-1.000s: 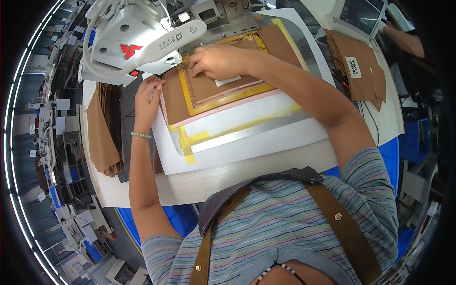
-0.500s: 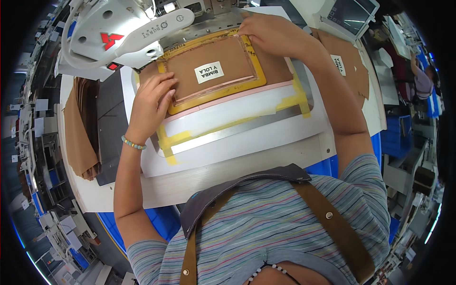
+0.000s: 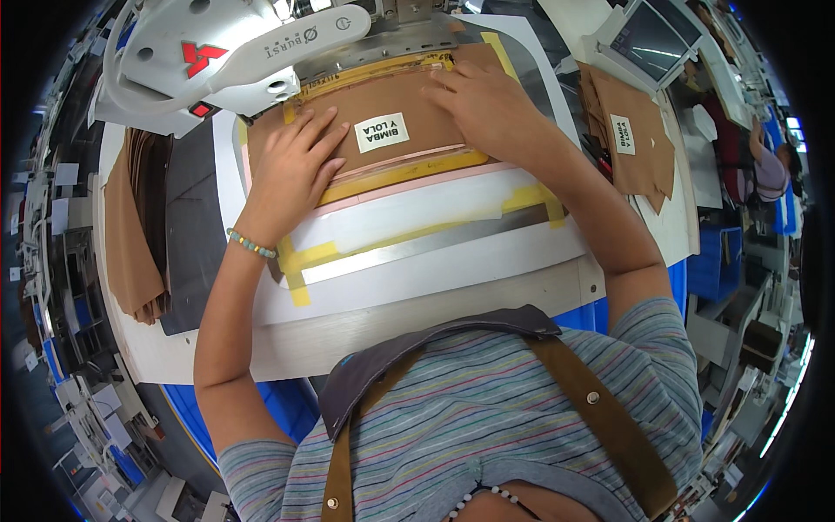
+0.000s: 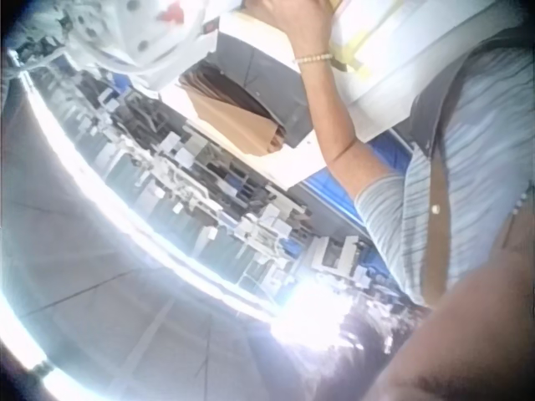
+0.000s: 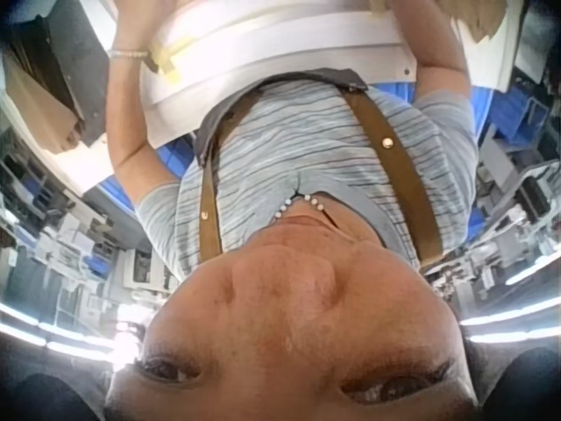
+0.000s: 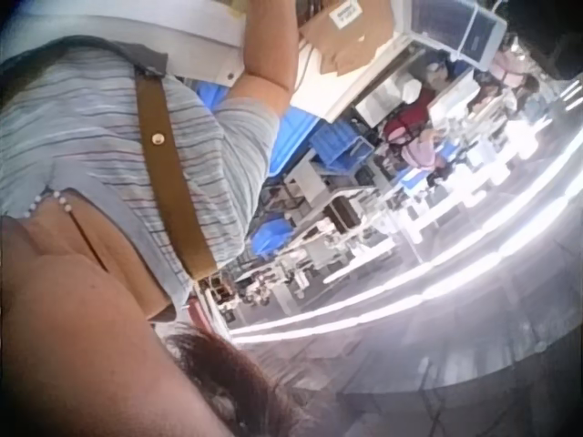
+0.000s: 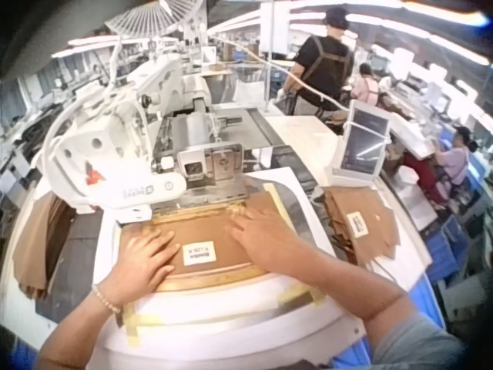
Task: The person aligns fabric pieces and labels into a sewing machine template, stitches them with the machine, and places the sewn pieces into a storage bin.
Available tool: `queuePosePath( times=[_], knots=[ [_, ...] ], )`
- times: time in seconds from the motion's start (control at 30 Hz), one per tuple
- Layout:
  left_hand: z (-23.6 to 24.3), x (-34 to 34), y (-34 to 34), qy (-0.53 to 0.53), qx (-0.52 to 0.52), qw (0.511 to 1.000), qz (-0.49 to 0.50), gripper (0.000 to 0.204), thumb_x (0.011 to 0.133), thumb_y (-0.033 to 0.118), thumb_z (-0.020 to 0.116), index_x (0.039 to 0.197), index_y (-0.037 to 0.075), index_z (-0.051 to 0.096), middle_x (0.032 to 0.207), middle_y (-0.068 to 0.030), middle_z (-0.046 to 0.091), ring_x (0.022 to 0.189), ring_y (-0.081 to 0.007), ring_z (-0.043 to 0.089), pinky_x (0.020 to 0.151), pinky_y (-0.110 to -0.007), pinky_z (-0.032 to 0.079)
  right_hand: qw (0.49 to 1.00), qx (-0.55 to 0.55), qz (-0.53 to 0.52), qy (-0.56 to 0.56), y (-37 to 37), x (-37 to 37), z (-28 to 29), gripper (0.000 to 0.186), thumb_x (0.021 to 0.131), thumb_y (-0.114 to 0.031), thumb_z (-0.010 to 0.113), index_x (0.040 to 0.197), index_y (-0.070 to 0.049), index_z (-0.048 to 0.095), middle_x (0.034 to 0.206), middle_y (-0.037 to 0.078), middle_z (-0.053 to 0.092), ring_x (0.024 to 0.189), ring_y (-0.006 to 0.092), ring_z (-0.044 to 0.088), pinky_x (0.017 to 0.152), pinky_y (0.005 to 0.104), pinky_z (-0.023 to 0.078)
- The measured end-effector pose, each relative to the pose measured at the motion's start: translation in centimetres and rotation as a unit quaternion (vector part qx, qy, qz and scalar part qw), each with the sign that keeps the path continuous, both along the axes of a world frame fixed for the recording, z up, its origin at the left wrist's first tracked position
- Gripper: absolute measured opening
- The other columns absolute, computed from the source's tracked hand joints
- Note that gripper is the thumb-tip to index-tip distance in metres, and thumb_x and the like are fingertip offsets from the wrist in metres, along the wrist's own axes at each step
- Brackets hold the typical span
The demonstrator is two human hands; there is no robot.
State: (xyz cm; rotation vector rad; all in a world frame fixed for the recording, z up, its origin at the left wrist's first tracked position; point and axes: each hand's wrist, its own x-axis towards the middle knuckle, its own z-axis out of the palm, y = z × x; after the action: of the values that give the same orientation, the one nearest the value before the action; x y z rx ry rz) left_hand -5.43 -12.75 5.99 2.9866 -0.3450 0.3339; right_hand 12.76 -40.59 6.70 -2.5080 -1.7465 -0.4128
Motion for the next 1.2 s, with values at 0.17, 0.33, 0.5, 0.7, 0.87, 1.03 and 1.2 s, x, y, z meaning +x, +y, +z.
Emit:
queuePosePath(
  times=[0.17,0.33,0.5,0.7,0.87,1.03,1.2],
  knots=[
    [0.3,0.3,0.0,0.008,0.002,1.0,0.008,0.045,0.103,0.022,0.07,0.145,0.008,0.066,0.156,-0.0104,0.06,0.143,-0.0335,0.054,0.114,-0.047,0.043,0.996,-0.068,-0.019,0.054,0.4,0.4,0.7,0.041,0.093,-0.002,0.065,0.133,-0.007,0.07,0.142,0.008,0.068,0.129,0.0282,0.06,0.105,0.0422,0.053],
    [0.2,0.6,-0.1,-0.014,0.003,1.0,-0.011,0.042,0.105,0.023,0.067,0.143,0.006,0.066,0.154,-0.0108,0.061,0.137,-0.0322,0.058,0.112,-0.046,0.046,1.0,0.005,0.014,0.023,1.0,1.1,0.9,0.021,0.09,-0.005,0.067,0.11,-0.004,0.074,0.121,0.007,0.073,0.118,0.0266,0.065,0.096,0.0399,0.058],
    [0.0,0.5,-0.1,-0.027,0.044,0.999,-0.001,0.042,0.106,0.023,0.066,0.144,0.006,0.066,0.155,-0.0098,0.061,0.135,-0.0328,0.059,0.111,-0.047,0.047,0.999,-0.004,0.03,0.009,1.2,1.2,1.0,0.02,0.092,-0.006,0.065,0.109,-0.004,0.075,0.12,0.008,0.074,0.117,0.027,0.066,0.097,0.0404,0.058],
    [-0.3,0.0,0.3,-0.026,0.024,0.999,0.001,0.043,0.106,0.024,0.066,0.145,0.006,0.066,0.156,-0.009,0.061,0.135,-0.0325,0.058,0.112,-0.045,0.047,0.999,-0.011,0.033,0.022,1.7,1.2,0.9,0.02,0.092,-0.008,0.065,0.109,-0.004,0.075,0.121,0.008,0.074,0.116,0.027,0.066,0.096,0.0402,0.059],
    [-0.1,-0.3,0.3,-0.045,0.036,0.998,0.027,0.041,0.105,0.026,0.067,0.14,0.005,0.067,0.149,-0.0105,0.064,0.135,-0.0321,0.058,0.113,-0.045,0.047,0.998,0.009,0.06,0.004,2.2,0.9,1.0,0.019,0.091,-0.009,0.066,0.107,-0.004,0.075,0.118,0.006,0.073,0.114,0.0264,0.065,0.093,0.039,0.059],
    [0.7,-0.4,0.0,-0.026,0.025,0.999,0.027,0.041,0.103,0.027,0.069,0.136,0.004,0.069,0.145,-0.0128,0.065,0.133,-0.0335,0.058,0.113,-0.046,0.047,0.996,-0.046,0.056,0.043,3.5,0.3,1.0,0.04,0.088,-0.005,0.068,0.128,-0.006,0.074,0.136,0.004,0.072,0.121,0.0246,0.064,0.097,0.0379,0.06],
    [0.6,0.1,-1.1,-0.008,-0.022,1.0,0.02,0.041,0.102,0.028,0.071,0.135,0.004,0.07,0.145,-0.0144,0.064,0.132,-0.0356,0.059,0.113,-0.046,0.047,0.996,-0.034,0.07,0.036,4.9,0.1,0.5,0.036,0.086,-0.007,0.071,0.122,-0.005,0.077,0.129,0.005,0.074,0.116,0.0242,0.065,0.094,0.0367,0.06]
  ],
)
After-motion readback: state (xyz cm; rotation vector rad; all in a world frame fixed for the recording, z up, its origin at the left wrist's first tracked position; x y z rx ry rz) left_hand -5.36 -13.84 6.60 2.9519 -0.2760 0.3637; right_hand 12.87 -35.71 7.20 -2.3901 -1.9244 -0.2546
